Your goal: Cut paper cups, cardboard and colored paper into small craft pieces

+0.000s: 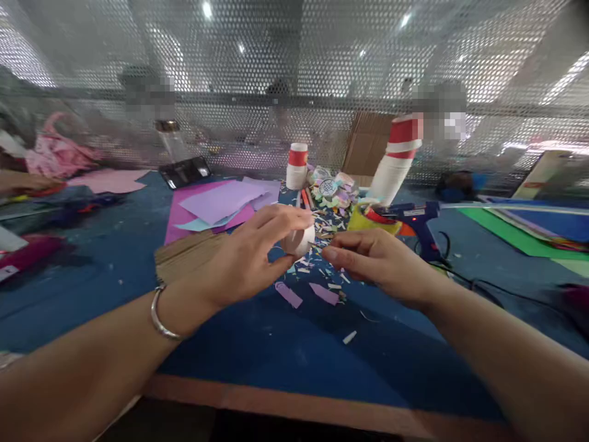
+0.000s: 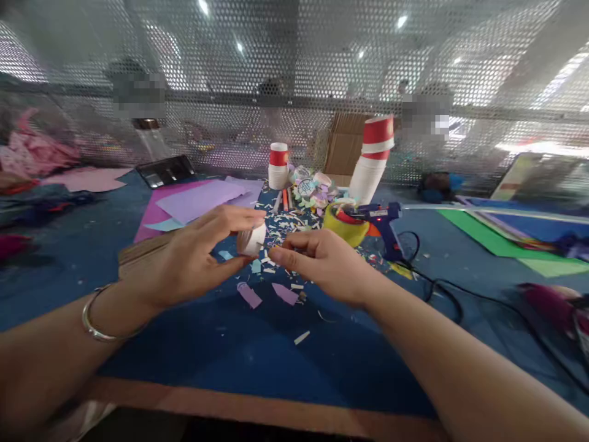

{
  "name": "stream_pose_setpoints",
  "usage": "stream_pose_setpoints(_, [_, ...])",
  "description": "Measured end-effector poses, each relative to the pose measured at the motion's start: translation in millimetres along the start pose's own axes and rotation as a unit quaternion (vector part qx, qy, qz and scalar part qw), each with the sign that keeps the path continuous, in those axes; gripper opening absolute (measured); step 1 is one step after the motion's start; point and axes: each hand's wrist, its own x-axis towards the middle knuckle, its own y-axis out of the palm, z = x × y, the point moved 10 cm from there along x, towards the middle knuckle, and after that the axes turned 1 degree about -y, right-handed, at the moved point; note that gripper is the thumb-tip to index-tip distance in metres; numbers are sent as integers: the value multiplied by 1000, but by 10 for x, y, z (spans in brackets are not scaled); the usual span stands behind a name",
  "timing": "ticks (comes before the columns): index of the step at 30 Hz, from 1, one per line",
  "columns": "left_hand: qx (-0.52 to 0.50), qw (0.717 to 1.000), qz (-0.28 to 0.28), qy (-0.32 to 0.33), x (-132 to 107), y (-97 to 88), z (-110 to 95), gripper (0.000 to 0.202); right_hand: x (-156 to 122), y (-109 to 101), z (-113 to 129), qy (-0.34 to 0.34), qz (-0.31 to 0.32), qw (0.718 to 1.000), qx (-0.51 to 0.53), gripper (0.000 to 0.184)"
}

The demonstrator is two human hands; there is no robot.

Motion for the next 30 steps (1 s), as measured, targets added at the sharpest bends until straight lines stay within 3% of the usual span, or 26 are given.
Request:
stream_pose_setpoints(3, [62,997,-9,35,16,-101,-163,36,-10,-9,8,4,0,1000,-7,49])
stream_pose_setpoints(6, [92,995,-11,30,22,-128,-198,32,-10,-14,-22,9,-2,1000,-18,49])
stream_pose_setpoints(8, [62,998,-7,-26,15,-102,-75,31,-3,-34,-61,14,-12,999,-26,51])
stream_pose_setpoints(10, [-24,992,16,-122,-28,-1,148,35,5,-64,-106,22,-24,999,-34,53])
stream_pose_setpoints(13, [-159,957,65,-236,-132,226,409,41,11,-88,-173,44,-25,997,-56,52])
stream_pose_setpoints(17, [-233,915,122,-305,-195,403,539,36,3,-112,-192,60,-26,994,-89,49])
stream_pose_setpoints(20, [-257,895,149,-332,-196,441,537,41,-5,-136,-178,61,-43,994,-81,49])
stream_pose_setpoints(25, [-314,848,181,-387,-259,510,448,27,-6,-183,-142,36,-91,994,-52,47])
stream_pose_setpoints(30, [-371,807,208,-410,-333,614,343,23,14,-45,-157,28,-66,997,-18,42])
